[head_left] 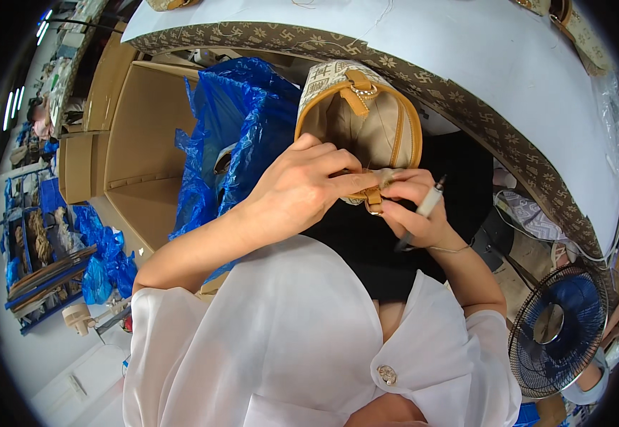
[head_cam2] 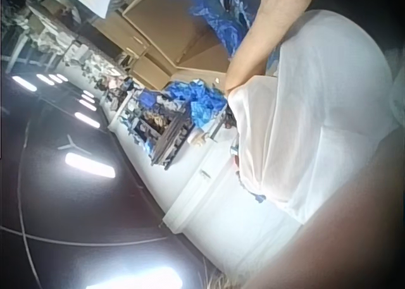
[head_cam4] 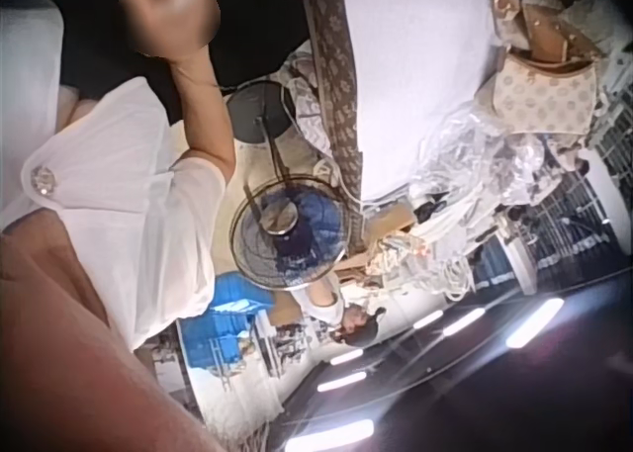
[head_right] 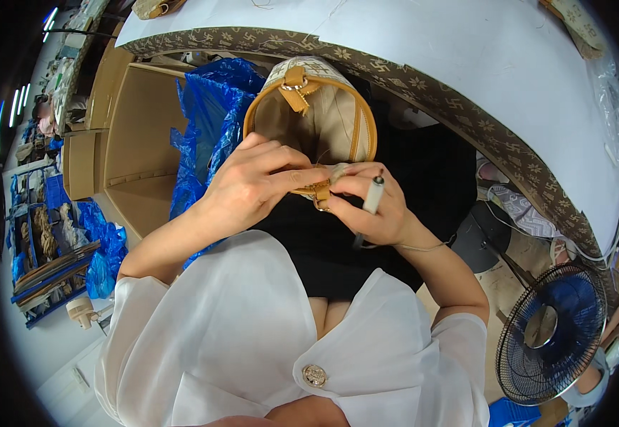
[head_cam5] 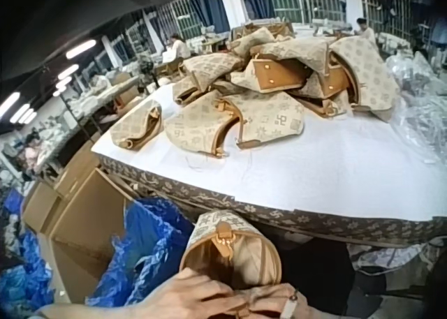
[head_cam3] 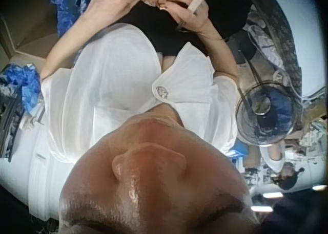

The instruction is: Applying glue or sealant to the edges of handbag components using a small stick applicator at a factory workbench.

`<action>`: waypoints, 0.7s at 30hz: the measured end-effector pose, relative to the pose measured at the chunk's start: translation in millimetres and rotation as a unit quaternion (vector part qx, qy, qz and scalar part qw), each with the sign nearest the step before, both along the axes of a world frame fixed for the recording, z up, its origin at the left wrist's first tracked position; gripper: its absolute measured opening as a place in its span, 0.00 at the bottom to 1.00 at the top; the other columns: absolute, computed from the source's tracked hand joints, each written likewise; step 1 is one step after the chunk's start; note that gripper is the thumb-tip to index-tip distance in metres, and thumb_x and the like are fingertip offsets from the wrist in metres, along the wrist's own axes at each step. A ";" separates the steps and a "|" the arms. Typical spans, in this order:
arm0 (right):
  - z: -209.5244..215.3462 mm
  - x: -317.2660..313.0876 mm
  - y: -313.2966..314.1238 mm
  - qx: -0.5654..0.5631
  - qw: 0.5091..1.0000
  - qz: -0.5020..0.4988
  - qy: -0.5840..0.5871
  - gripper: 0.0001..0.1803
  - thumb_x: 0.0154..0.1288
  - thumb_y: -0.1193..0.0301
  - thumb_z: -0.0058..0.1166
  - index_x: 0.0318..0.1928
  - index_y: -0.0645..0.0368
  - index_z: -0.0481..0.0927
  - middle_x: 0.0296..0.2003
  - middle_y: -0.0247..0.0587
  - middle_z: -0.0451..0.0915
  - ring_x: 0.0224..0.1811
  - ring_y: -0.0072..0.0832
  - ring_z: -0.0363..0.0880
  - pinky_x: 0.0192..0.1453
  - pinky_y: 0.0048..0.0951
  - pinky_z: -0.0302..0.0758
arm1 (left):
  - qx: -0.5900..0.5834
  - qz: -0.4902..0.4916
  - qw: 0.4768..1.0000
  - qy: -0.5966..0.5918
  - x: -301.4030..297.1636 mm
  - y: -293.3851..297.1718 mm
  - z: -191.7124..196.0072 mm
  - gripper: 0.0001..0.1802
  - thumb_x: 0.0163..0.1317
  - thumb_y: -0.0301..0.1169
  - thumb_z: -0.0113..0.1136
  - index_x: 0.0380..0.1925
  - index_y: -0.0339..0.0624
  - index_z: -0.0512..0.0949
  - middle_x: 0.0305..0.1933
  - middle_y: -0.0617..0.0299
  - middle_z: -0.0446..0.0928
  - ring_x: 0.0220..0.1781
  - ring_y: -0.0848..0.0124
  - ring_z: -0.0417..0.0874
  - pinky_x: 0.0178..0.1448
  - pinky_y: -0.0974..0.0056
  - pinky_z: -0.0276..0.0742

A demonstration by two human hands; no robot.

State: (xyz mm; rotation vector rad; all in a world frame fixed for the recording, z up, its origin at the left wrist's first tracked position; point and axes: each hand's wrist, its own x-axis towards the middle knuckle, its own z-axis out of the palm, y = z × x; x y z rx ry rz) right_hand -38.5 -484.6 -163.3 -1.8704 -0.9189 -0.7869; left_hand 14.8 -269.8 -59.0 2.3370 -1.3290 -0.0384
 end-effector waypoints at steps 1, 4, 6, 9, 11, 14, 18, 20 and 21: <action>3.7 -2.1 -5.5 -0.001 1.000 -0.002 0.001 0.10 0.58 0.69 0.65 0.39 0.57 0.80 0.35 0.37 0.79 0.35 0.33 0.77 0.40 0.34 0.76 | -0.005 0.000 1.000 0.006 -0.1 -0.3 -2.3 0.14 0.50 0.20 0.67 0.38 0.44 0.85 0.38 0.65 0.81 0.36 0.69 0.81 0.43 0.66 0.71; 27.2 -15.7 -15.8 0.127 0.980 0.088 0.129 0.14 0.68 0.58 0.60 0.44 0.54 0.79 0.40 0.43 0.79 0.34 0.33 0.78 0.44 0.37 0.79 | -0.013 0.005 1.000 0.022 -1.6 1.1 -8.5 0.12 0.50 0.20 0.67 0.36 0.43 0.85 0.38 0.65 0.82 0.38 0.69 0.81 0.45 0.66 0.69; 50.7 -26.7 -19.5 0.475 0.757 0.211 0.395 0.25 0.69 0.48 0.55 0.48 0.57 0.81 0.39 0.45 0.78 0.33 0.34 0.79 0.44 0.34 0.81 | -0.032 0.000 0.999 0.014 -1.6 -0.7 -10.3 0.12 0.49 0.21 0.68 0.36 0.42 0.84 0.38 0.65 0.82 0.37 0.69 0.81 0.44 0.66 0.69; 62.3 -10.3 -25.7 0.471 0.695 0.215 0.498 0.23 0.69 0.52 0.57 0.50 0.60 0.81 0.38 0.43 0.76 0.33 0.31 0.79 0.42 0.31 0.80 | -0.039 0.000 0.999 0.010 -3.3 -2.9 -11.8 0.12 0.48 0.21 0.69 0.35 0.42 0.84 0.37 0.65 0.82 0.37 0.69 0.81 0.44 0.65 0.69; 57.1 -2.1 -27.9 0.467 0.661 0.215 0.547 0.23 0.69 0.54 0.59 0.51 0.61 0.81 0.37 0.43 0.75 0.33 0.30 0.78 0.41 0.30 0.80 | -0.035 0.001 0.999 0.010 -3.7 -4.7 -13.1 0.11 0.48 0.21 0.69 0.34 0.42 0.84 0.37 0.65 0.82 0.36 0.69 0.81 0.44 0.65 0.69; 33.8 -1.2 -29.3 0.189 0.869 0.176 0.422 0.14 0.67 0.68 0.60 0.46 0.65 0.80 0.35 0.41 0.72 0.33 0.25 0.77 0.39 0.27 0.79 | -0.052 0.002 0.999 -0.004 -5.2 -6.7 -13.6 0.11 0.47 0.23 0.67 0.33 0.42 0.83 0.34 0.66 0.80 0.34 0.69 0.79 0.43 0.66 0.69; 41.1 -9.3 -20.2 0.205 0.848 0.122 0.473 0.05 0.61 0.80 0.60 0.38 0.65 0.78 0.34 0.38 0.72 0.33 0.20 0.76 0.38 0.21 0.77 | -0.061 0.017 0.998 -0.009 -7.0 -3.9 -17.9 0.10 0.47 0.24 0.67 0.33 0.43 0.83 0.33 0.66 0.79 0.33 0.69 0.78 0.42 0.66 0.68; 41.0 -10.9 -15.9 0.214 0.844 0.116 0.478 0.05 0.61 0.81 0.60 0.36 0.64 0.77 0.34 0.38 0.72 0.33 0.19 0.76 0.38 0.20 0.77 | -0.061 0.023 0.998 -0.009 -8.2 -2.9 -19.7 0.10 0.48 0.25 0.67 0.33 0.43 0.82 0.33 0.66 0.79 0.33 0.69 0.78 0.41 0.66 0.68; 40.8 -11.4 -14.2 0.222 0.840 0.109 0.482 0.06 0.60 0.82 0.60 0.34 0.63 0.76 0.34 0.38 0.72 0.33 0.19 0.75 0.38 0.19 0.76 | -0.063 0.027 0.998 -0.008 -8.9 -2.6 -20.7 0.10 0.48 0.25 0.67 0.33 0.43 0.82 0.33 0.66 0.79 0.33 0.69 0.78 0.41 0.65 0.68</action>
